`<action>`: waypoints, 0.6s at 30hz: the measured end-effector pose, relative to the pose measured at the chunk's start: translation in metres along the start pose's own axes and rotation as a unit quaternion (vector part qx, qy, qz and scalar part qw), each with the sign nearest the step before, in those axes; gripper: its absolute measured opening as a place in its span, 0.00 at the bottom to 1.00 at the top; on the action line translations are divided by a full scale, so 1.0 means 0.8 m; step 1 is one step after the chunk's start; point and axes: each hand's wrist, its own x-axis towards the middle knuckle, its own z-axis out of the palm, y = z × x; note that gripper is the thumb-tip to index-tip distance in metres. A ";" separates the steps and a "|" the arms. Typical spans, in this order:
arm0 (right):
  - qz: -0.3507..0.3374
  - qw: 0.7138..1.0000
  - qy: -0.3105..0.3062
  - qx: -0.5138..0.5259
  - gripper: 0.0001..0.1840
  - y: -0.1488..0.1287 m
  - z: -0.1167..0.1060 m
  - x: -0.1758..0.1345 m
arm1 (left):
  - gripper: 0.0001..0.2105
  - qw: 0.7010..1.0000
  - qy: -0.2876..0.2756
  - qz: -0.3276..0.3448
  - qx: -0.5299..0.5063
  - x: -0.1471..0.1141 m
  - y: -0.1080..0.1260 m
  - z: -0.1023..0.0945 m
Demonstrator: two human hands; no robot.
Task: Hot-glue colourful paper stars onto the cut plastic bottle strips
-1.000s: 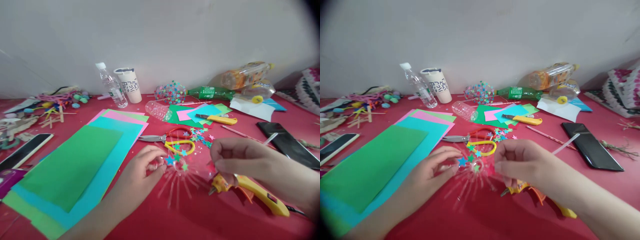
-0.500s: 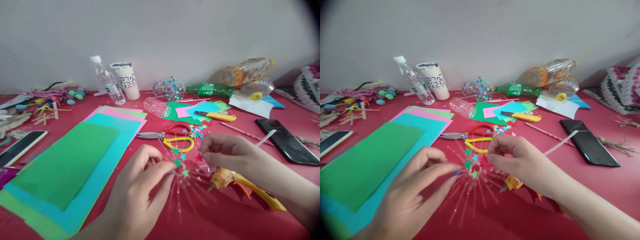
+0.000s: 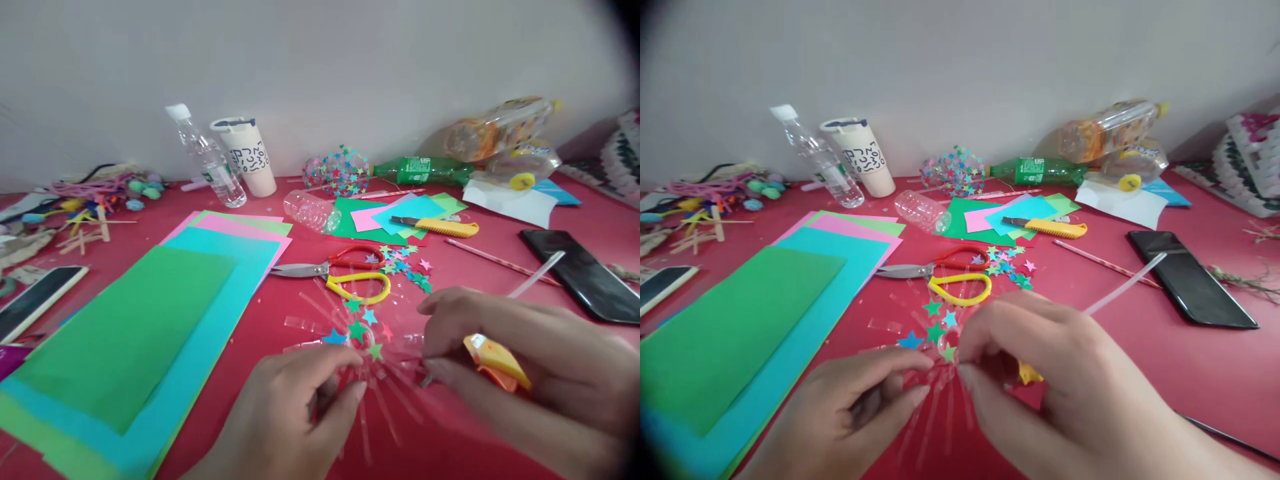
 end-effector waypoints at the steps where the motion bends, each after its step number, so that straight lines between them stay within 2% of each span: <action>1: -0.028 1.000 -0.006 -0.005 0.09 0.001 0.003 0.000 | 0.08 1.000 0.001 0.001 -0.005 0.000 -0.001 0.003; 7: -0.133 0.990 -0.018 -0.050 0.10 0.014 0.019 0.005 | 0.07 0.998 -0.002 -0.018 -0.055 0.004 -0.006 0.013; 12: -0.220 0.966 0.043 -0.132 0.13 0.028 0.036 -0.002 | 0.08 0.992 -0.039 -0.056 -0.108 0.005 -0.004 0.017; 15: -0.258 0.952 0.008 -0.163 0.12 0.033 0.035 -0.007 | 0.09 0.990 -0.053 -0.051 -0.124 0.004 -0.005 0.020; 18: -0.271 0.950 -0.026 -0.150 0.09 0.034 0.028 -0.008 | 0.09 0.991 -0.051 -0.035 -0.120 0.003 -0.008 0.022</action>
